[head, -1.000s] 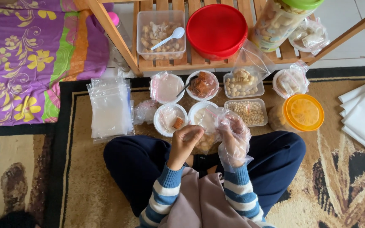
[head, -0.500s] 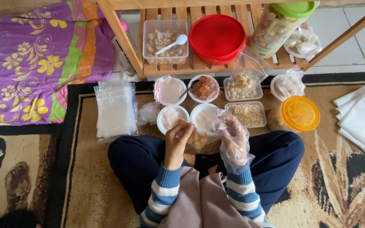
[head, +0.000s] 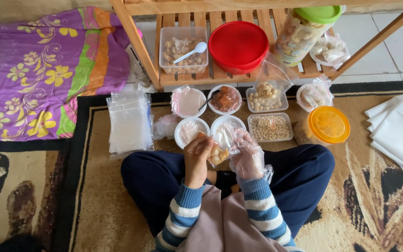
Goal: Packaging small snack items into plastic bags using hands and a spoon
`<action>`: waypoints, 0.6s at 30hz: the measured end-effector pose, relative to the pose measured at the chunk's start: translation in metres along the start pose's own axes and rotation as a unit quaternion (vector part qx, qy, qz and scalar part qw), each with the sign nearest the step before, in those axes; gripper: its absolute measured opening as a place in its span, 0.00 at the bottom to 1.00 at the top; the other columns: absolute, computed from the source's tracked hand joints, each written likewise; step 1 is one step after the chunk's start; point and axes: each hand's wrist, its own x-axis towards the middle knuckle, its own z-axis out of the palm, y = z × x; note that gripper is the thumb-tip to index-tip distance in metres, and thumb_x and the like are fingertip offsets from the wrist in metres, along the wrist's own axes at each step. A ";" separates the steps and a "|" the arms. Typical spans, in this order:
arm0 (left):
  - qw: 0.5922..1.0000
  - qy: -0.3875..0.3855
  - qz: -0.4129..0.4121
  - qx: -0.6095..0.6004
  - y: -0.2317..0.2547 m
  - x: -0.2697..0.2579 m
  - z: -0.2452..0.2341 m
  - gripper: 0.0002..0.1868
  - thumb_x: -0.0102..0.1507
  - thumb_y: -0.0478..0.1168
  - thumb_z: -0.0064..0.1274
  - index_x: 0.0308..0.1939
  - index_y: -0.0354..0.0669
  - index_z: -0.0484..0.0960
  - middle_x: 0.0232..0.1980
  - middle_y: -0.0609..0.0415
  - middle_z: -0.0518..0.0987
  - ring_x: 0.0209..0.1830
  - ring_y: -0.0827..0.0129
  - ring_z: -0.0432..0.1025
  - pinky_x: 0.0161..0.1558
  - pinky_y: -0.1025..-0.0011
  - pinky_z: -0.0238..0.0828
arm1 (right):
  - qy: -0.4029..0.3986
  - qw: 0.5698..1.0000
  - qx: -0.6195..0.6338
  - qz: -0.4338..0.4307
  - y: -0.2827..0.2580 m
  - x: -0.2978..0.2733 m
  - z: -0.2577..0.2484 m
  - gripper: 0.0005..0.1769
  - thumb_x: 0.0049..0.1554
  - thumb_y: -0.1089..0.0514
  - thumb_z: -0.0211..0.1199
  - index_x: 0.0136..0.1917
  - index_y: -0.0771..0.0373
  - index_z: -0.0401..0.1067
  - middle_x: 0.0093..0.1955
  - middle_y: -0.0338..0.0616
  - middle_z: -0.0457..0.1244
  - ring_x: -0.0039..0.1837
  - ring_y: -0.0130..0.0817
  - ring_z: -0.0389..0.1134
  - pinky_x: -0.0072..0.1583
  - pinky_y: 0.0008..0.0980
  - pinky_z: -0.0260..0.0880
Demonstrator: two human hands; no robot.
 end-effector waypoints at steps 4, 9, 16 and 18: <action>1.000 0.000 -0.013 0.023 0.000 0.007 0.000 0.05 0.62 0.38 0.62 0.37 0.40 0.86 0.30 0.52 0.84 0.32 0.74 0.76 0.39 0.74 0.75 | 0.038 0.916 -0.397 -0.035 -0.011 0.000 -0.016 0.29 0.41 0.69 0.68 0.56 0.65 0.66 0.51 0.40 0.65 0.52 0.28 0.66 0.53 0.18 0.68; 0.993 -0.035 -0.009 0.110 -0.009 0.011 -0.001 0.03 0.59 0.35 0.65 0.36 0.40 0.88 0.27 0.53 0.84 0.27 0.77 0.77 0.33 0.77 0.76 | 0.227 0.899 -0.374 -0.012 -0.011 0.011 0.005 0.25 0.54 0.41 0.69 0.54 0.64 0.78 0.48 0.56 0.71 0.46 0.53 0.75 0.39 0.45 0.79; 0.974 -0.072 -0.186 -0.112 -0.058 0.008 -0.008 0.34 0.61 0.51 0.63 0.66 0.45 0.67 0.50 0.46 0.77 0.45 0.63 0.75 0.50 0.64 0.75 | 0.111 0.962 -0.241 -0.072 0.002 0.022 -0.028 0.11 0.57 0.56 0.71 0.36 0.62 0.75 0.26 0.45 0.59 0.28 0.25 0.57 0.30 0.20 0.59; 0.968 -0.088 -0.208 -0.105 -0.069 0.005 -0.011 0.38 0.61 0.52 0.64 0.68 0.42 0.64 0.49 0.49 0.76 0.44 0.68 0.75 0.50 0.67 0.76 | 0.114 0.957 -0.256 -0.071 0.009 0.029 -0.036 0.12 0.57 0.53 0.71 0.37 0.62 0.76 0.27 0.50 0.63 0.27 0.25 0.57 0.30 0.19 0.56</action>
